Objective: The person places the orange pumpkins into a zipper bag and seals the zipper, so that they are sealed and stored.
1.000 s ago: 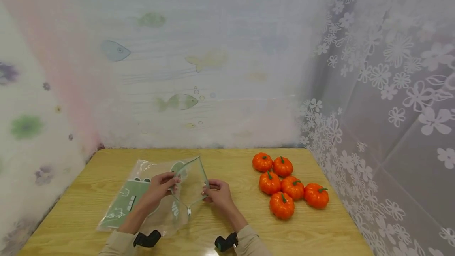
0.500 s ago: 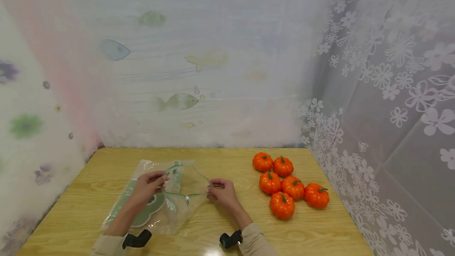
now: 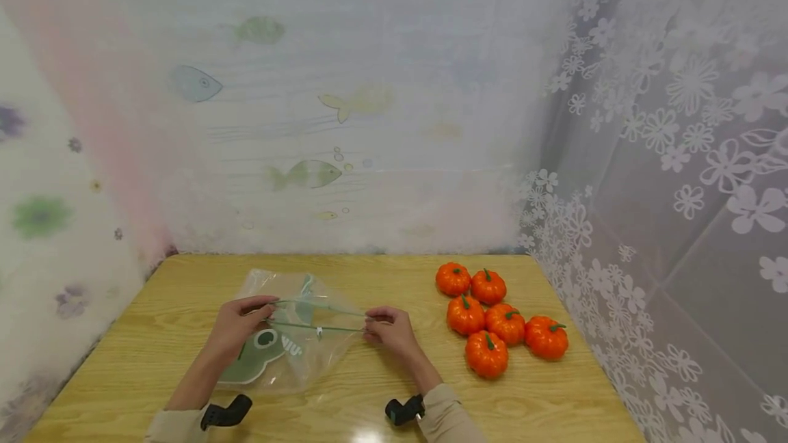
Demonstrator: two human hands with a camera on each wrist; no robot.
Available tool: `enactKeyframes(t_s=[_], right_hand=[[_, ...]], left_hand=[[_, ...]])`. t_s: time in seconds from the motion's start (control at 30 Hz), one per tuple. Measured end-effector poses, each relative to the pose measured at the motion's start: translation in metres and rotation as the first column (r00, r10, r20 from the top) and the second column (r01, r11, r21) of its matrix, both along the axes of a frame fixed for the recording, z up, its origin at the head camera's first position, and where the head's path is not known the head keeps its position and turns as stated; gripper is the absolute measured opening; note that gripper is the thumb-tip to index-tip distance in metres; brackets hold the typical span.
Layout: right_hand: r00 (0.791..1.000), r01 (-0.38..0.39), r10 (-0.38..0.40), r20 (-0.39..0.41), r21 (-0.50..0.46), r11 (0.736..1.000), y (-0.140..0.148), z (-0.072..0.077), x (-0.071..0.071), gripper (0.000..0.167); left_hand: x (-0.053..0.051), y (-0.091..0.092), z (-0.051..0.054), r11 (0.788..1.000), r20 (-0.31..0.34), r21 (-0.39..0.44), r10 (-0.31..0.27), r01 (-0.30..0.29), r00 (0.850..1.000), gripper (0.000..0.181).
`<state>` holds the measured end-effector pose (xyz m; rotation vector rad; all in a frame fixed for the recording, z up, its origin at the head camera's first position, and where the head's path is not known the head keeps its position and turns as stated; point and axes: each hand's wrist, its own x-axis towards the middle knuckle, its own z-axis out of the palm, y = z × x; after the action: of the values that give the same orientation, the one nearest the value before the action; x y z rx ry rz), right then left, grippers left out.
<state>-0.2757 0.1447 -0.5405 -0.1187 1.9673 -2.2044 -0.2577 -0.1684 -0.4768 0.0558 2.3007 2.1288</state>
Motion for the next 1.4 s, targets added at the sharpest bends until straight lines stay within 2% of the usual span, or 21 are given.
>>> enactKeyframes(t_s=[0.27, 0.37, 0.57, 0.77, 0.87, 1.03, 1.17, 1.4], right_hand=[[1.0, 0.012, -0.011, -0.024, 0.049, 0.999, -0.002, 0.012, -0.002, 0.027], [0.999, 0.005, -0.003, -0.038, 0.061, 0.998, -0.002, 0.015, -0.003, 0.028], [0.999, -0.02, 0.023, -0.048, 0.066, 0.998, -0.001, 0.017, -0.003, 0.032], [0.997, -0.056, 0.06, -0.05, 0.075, 0.996, 0.0, 0.019, -0.003, 0.038], [0.995, -0.079, 0.083, -0.054, 0.087, 0.993, -0.002, 0.022, -0.003, 0.04], [0.991, -0.104, 0.113, -0.078, 0.108, 0.989, -0.007, 0.027, 0.0, 0.041], [0.986, -0.121, 0.133, -0.101, 0.117, 0.986, -0.009, 0.032, 0.002, 0.04], [0.979, -0.135, 0.156, -0.134, 0.154, 0.979, -0.01, 0.039, 0.008, 0.041]], left_hand=[[0.0, -0.004, -0.003, 1.0, 0.029, 0.0, 0.002, -0.002, 1.0, 0.034], [0.001, -0.004, -0.005, 1.0, 0.02, 0.004, -0.008, 0.008, 1.0, 0.034], [0.001, -0.002, -0.008, 0.998, 0.012, -0.039, -0.057, 0.057, 0.998, 0.034], [0.003, 0.007, -0.005, 0.991, 0.032, -0.064, -0.12, 0.122, 0.992, 0.04], [0.003, 0.012, -0.004, 0.986, 0.025, -0.05, -0.158, 0.159, 0.987, 0.042], [0.0, 0.022, -0.005, 0.984, 0.03, 0.017, -0.178, 0.178, 0.984, 0.04], [0.0, 0.03, -0.005, 0.976, 0.009, 0.048, -0.215, 0.214, 0.977, 0.037], [-0.002, 0.039, -0.009, 0.966, -0.017, 0.013, -0.259, 0.26, 0.966, 0.034]])
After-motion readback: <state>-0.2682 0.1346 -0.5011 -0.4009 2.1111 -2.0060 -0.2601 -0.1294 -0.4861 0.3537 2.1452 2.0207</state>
